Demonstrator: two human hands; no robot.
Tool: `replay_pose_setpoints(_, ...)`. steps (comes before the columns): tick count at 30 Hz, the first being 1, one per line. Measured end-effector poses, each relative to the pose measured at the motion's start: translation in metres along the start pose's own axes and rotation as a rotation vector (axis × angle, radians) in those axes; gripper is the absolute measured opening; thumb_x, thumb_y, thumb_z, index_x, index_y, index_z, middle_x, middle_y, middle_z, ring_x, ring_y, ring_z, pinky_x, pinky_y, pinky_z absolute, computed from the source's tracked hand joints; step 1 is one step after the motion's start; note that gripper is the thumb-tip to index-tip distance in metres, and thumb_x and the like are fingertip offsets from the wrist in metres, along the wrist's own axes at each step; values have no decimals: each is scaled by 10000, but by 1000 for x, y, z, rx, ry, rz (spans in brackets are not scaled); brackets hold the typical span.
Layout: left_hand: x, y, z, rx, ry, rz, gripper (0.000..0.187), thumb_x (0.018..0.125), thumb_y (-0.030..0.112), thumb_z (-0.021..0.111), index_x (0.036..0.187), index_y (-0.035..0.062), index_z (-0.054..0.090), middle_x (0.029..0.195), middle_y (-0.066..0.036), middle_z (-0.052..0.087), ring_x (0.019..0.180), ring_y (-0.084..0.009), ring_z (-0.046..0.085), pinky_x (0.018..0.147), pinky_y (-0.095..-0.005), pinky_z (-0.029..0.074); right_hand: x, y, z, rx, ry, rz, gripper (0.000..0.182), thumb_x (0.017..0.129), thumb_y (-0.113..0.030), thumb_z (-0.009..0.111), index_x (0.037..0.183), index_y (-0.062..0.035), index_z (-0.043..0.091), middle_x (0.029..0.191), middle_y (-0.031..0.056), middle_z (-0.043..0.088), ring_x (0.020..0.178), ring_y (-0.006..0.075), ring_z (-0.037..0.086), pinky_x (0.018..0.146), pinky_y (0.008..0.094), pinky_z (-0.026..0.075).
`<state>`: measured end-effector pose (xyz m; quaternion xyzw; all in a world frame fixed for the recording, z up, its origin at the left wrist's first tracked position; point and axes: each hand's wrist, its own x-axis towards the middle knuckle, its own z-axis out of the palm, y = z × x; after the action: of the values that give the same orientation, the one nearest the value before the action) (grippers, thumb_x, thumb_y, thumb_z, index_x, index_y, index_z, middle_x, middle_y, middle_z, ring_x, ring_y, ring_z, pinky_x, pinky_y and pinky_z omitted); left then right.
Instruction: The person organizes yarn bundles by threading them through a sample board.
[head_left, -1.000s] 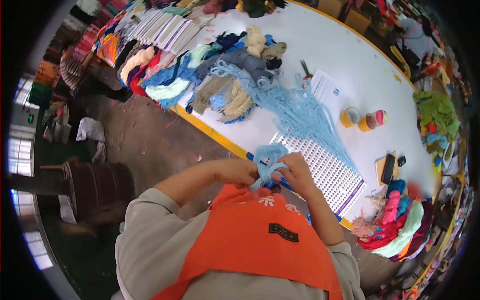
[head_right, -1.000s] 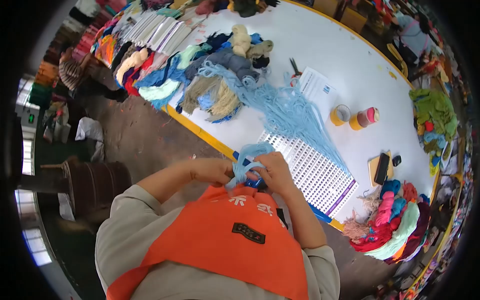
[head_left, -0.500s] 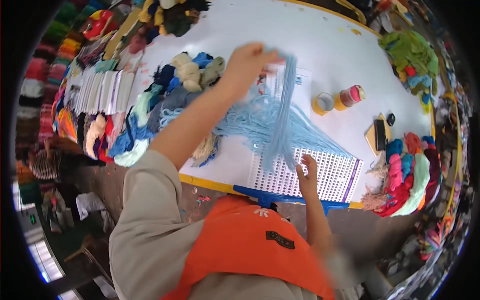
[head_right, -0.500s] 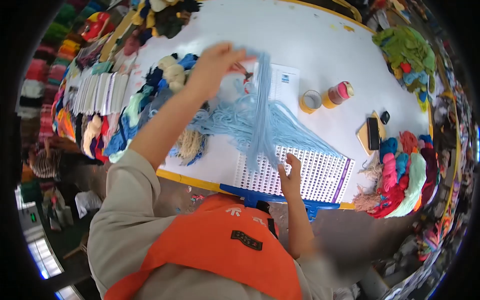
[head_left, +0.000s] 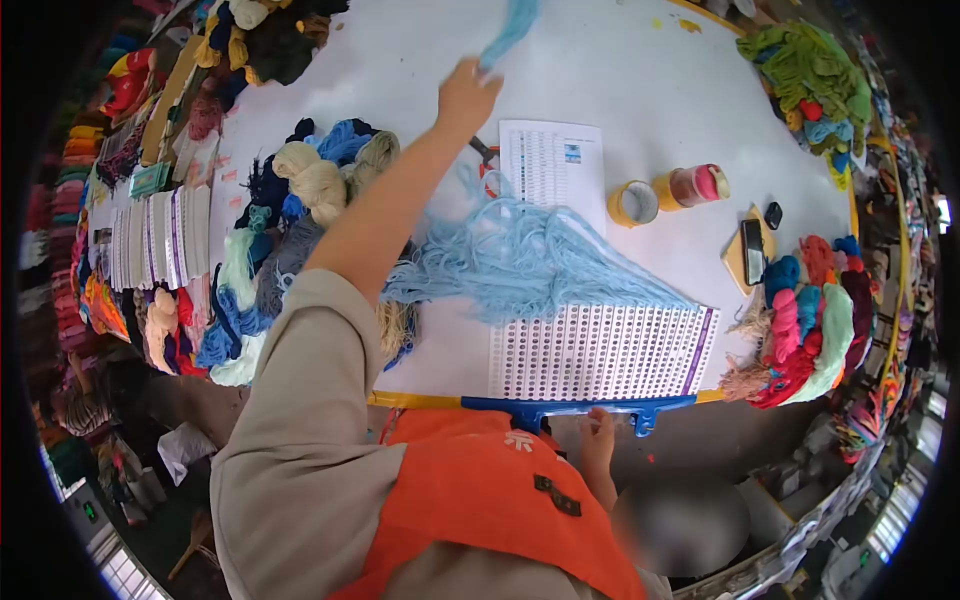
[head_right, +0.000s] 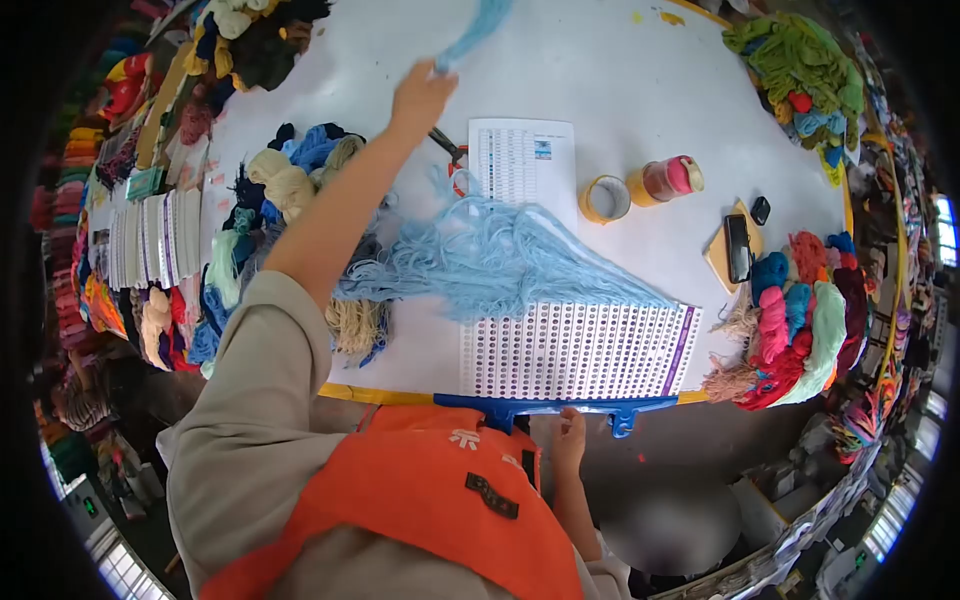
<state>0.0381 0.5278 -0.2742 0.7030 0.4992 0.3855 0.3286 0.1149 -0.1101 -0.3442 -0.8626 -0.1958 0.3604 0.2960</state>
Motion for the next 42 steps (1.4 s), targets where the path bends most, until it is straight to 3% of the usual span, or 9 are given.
replay_pose_setpoints(5, -55, -92, 26, 410, -232, -316, 401, 790, 180, 714, 1137, 42, 567, 1171, -175, 613, 1045, -379, 595, 899, -435, 505, -4, -29, 11, -43, -90, 19, 315, 882, -155, 635, 1161, -21, 577, 1073, 130, 637, 883, 230, 652, 777, 337, 519)
replay_pose_setpoints(8, -62, -119, 27, 699, -305, 274, 345, 785, 86, 673, 1122, 71, 601, 1233, -103, 574, 1175, -307, 505, 940, -435, 476, -17, -19, 9, -64, -130, 39, 293, 901, -131, 628, 1171, -40, 563, 1015, 84, 642, 804, 160, 645, 711, 292, 519)
replay_pose_setpoints(12, -40, -122, 25, 877, -466, 385, 314, 777, 126, 691, 1084, 88, 636, 1190, -101, 593, 1172, -281, 514, 920, -434, 472, -39, 8, 5, -141, -70, -2, 338, 888, -125, 644, 1196, -38, 536, 990, 86, 650, 785, 164, 655, 703, 302, 532)
replay_pose_setpoints(14, -32, -120, 15, 1017, -611, 418, 278, 767, 162, 706, 1032, 93, 655, 1143, -92, 613, 1168, -264, 517, 919, -438, 459, -51, 8, 1, -109, -111, 188, 345, 879, -171, 654, 1171, -16, 554, 1050, 156, 647, 917, 277, 658, 810, 365, 523)
replay_pose_setpoints(21, 20, -84, -35, 915, -996, 296, 255, 747, 171, 724, 972, 57, 681, 985, -136, 684, 988, -308, 652, 806, -429, 517, -50, 3, 9, -98, -148, 216, 361, 882, -168, 656, 1196, -33, 539, 1003, 151, 657, 895, 271, 671, 775, 375, 528)
replay_pose_setpoints(24, 31, -39, -54, 1028, -902, 459, 135, 767, 189, 699, 745, 56, 709, 817, -113, 698, 844, -304, 691, 694, -438, 526, -40, -8, 13, -137, -177, 99, 362, 888, -172, 646, 1205, -42, 530, 977, 148, 659, 865, 277, 670, 756, 379, 528)
replay_pose_setpoints(31, -19, 59, -131, 1255, -331, 596, 87, 821, 164, 625, 798, 83, 646, 774, -96, 646, 797, -273, 660, 706, -381, 494, 6, -118, 5, -146, -235, -259, 333, 888, -116, 619, 1192, -13, 530, 1092, 180, 598, 921, 316, 620, 820, 415, 492)
replay_pose_setpoints(35, -95, 122, -156, 1093, -549, 898, 119, 808, 147, 592, 912, 88, 600, 832, -65, 614, 765, -228, 644, 672, -378, 481, 31, -219, -19, -140, 84, -861, 399, 883, -30, 609, 1266, 18, 508, 1213, 215, 539, 1099, 378, 533, 957, 428, 441)
replay_pose_setpoints(42, -252, 184, -80, 806, -1009, 857, 163, 842, 246, 639, 863, 87, 608, 846, -73, 612, 822, -235, 622, 768, -392, 433, 71, -229, -63, -384, -132, -1124, 425, 805, -80, 682, 1203, -47, 537, 1140, 126, 594, 1094, 314, 544, 989, 454, 377)
